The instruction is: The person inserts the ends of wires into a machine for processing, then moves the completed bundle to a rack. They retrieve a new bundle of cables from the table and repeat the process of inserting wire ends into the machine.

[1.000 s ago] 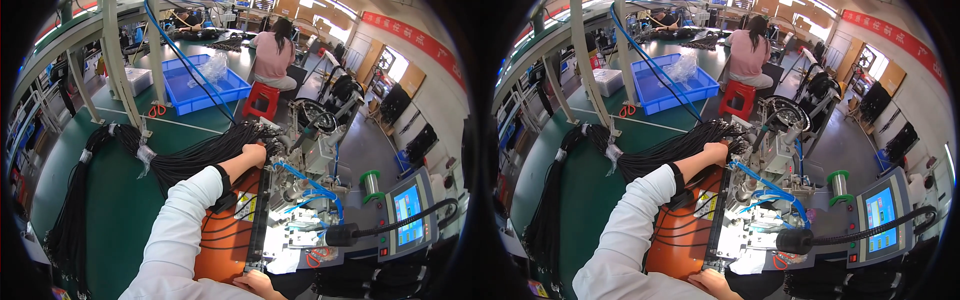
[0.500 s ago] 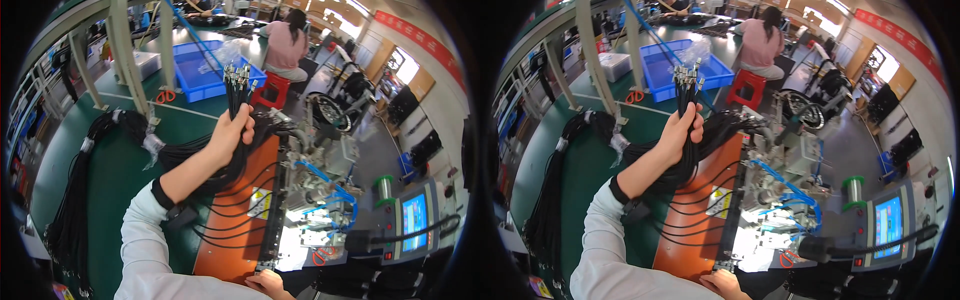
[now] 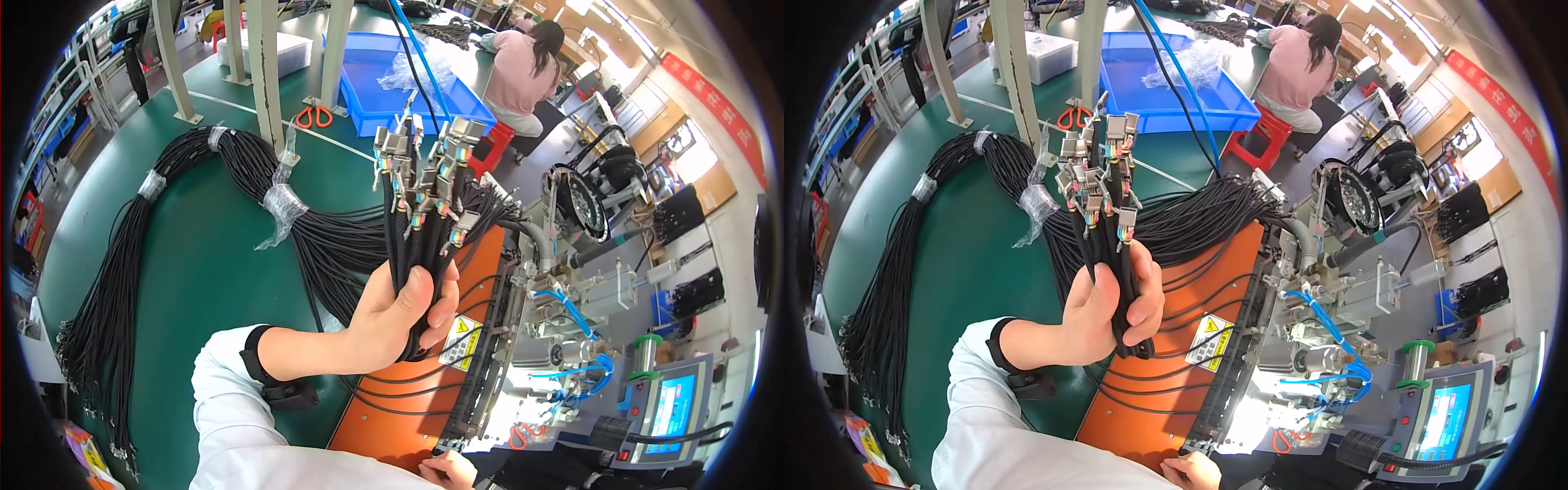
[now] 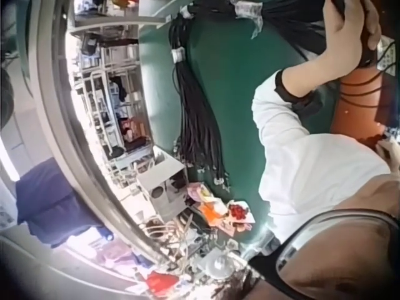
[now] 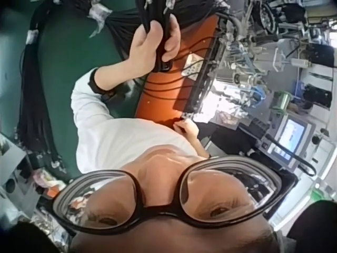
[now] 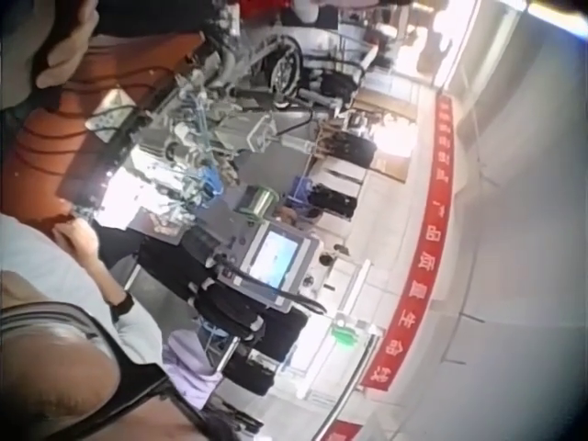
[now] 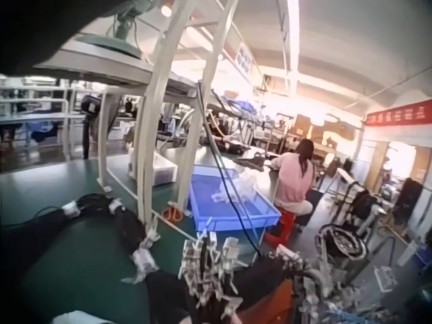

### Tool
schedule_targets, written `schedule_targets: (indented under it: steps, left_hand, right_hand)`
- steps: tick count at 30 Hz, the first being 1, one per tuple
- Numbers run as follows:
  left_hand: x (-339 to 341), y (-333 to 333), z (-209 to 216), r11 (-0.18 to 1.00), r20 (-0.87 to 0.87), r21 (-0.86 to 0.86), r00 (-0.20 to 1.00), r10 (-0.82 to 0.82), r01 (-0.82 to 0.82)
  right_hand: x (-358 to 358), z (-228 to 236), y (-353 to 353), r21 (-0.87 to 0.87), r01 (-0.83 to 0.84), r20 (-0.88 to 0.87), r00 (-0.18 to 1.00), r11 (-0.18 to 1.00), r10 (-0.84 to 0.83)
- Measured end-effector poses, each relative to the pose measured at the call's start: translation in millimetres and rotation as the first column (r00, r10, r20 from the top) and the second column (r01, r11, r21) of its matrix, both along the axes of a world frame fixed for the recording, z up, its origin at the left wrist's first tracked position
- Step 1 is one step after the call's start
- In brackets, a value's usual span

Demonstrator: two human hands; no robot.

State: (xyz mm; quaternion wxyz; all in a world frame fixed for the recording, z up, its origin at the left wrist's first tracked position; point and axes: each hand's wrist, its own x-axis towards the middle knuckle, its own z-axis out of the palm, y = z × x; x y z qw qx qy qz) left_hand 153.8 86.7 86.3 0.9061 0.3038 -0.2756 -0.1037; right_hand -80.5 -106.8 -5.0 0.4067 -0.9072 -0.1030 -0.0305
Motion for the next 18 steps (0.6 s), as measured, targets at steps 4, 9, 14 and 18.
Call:
schedule_targets:
  steps: [4, 9, 14, 18]
  left_hand:
    - [-0.2, 0.3, -1.8, 0.999, 0.044, 0.044, 0.999, -0.001, -0.001]
    - [1.7, 1.1, -6.1, 1.0, 0.061, -0.009, 0.998, 0.001, -0.001]
    - [0.7, 6.9, 1.2, 0.994, 0.086, 0.087, 0.995, 0.056, -0.063]
    - [-6.3, -13.2, 0.1, 0.963, 0.128, 0.138, 0.968, 0.214, -0.231]
  right_hand:
    - [0.8, 1.4, 0.8, 0.013, 0.051, -0.011, 0.999, 0.999, -0.051]
    - [7.5, 4.8, 3.9, 0.054, 0.06, 0.021, 0.998, 0.997, -0.061]
    - [10.9, 9.5, 8.1, 0.09, 0.019, 0.056, 0.998, 0.996, -0.024]
    - [-0.3, 5.2, -12.5, -0.041, -0.143, -0.119, 0.983, 0.989, 0.137]
